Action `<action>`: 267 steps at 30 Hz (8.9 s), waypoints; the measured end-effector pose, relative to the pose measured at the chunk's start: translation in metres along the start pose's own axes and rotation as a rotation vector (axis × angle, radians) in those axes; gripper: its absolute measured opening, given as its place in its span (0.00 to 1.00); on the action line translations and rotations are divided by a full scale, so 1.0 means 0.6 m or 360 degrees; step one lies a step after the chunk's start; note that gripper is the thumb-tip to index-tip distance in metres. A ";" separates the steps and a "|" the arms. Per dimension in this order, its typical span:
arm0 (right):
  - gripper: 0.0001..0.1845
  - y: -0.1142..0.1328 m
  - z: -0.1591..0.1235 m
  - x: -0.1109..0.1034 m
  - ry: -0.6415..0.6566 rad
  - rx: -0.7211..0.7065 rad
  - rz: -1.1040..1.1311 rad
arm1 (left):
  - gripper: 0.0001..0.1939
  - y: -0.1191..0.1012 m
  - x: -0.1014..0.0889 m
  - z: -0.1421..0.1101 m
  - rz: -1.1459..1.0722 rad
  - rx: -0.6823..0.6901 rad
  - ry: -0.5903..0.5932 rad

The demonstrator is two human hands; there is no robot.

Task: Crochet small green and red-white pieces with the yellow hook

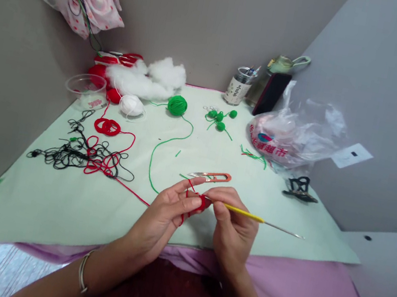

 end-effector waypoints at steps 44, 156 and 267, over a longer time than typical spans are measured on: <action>0.11 0.017 0.005 -0.005 -0.0027 0.0018 0.0026 | 0.17 -0.015 -0.002 -0.001 0.0112 0.0012 0.0004; 0.08 -0.010 0.000 -0.012 -0.0047 0.0101 0.0413 | 0.14 -0.015 -0.007 0.002 0.0169 0.0106 -0.0080; 0.07 -0.032 -0.003 -0.020 -0.0060 0.0309 0.0448 | 0.20 -0.002 -0.012 0.014 0.0288 -0.0019 0.0102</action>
Point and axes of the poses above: each hand's wrist, its own z-axis towards the middle knuckle, its own x-axis out of the palm, y = z × x, the point moved 9 cm from there along z, towards the middle knuckle, and after that the axes turned 15 degrees about y, right-handed, at the moved point
